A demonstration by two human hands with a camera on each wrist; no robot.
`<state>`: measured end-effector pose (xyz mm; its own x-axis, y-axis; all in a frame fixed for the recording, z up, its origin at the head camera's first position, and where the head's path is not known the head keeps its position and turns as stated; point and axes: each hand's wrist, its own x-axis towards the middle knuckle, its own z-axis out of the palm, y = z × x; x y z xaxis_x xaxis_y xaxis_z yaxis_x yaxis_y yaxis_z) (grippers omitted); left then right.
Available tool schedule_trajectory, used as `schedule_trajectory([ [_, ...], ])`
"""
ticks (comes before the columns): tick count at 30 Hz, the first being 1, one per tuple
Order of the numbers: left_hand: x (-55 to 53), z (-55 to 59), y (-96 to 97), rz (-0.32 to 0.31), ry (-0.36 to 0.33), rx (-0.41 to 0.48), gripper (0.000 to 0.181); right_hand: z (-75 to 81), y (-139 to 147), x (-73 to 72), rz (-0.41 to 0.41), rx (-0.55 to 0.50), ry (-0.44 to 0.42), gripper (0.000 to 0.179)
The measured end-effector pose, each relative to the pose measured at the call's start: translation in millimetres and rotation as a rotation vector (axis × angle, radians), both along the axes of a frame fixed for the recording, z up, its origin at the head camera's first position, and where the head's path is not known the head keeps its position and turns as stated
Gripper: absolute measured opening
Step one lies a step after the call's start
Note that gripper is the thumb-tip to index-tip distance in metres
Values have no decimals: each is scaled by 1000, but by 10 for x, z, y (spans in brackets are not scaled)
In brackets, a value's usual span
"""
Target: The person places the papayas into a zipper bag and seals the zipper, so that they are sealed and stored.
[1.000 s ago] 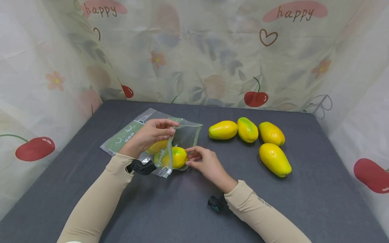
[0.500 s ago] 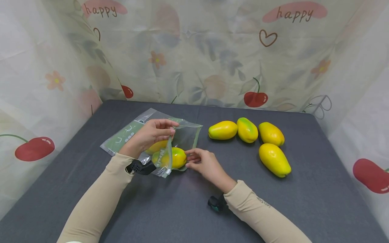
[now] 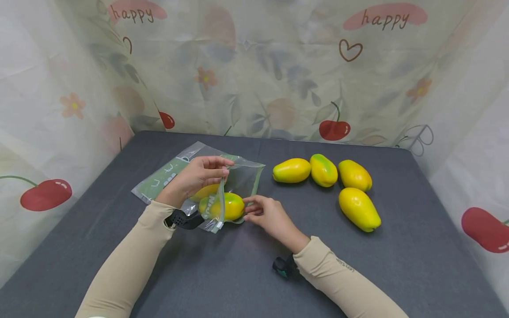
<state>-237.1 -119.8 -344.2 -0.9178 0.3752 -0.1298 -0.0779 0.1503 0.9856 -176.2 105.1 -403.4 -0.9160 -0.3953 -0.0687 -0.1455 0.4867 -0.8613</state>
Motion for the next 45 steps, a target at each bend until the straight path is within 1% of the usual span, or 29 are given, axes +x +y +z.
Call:
schedule_trajectory([
  [6, -7, -12, -5, 4, -4, 8, 33, 4, -1, -3, 9, 5, -1, 42],
  [11, -8, -12, -5, 21, -8, 14, 32, 40, 51, -14, 18, 12, 10, 49],
  [16, -10, -11, -3, 23, -10, 25, 32, 116, 217, -30, 21, -18, 21, 55],
  [20, -11, -12, -6, 23, -13, 41, 32, 219, 395, -41, -2, -44, 41, 58],
  [28, -6, -9, -5, 17, -30, 60, 33, 478, 770, -24, -69, -31, 150, 65],
  [33, 1, -13, -4, 11, -30, 61, 34, 585, 981, -6, -114, -19, 226, 68],
  [36, 1, -17, -6, 10, -29, 61, 34, 611, 1087, 12, -141, -15, 266, 67],
  [41, 0, -19, -9, 16, -26, 52, 33, 607, 1235, 35, -154, 7, 345, 68],
  [43, 3, -18, -9, 14, -21, 51, 33, 597, 1288, 48, -163, 45, 364, 70],
  [45, 4, -19, -8, 12, -18, 51, 33, 587, 1335, 63, -181, 84, 364, 72],
])
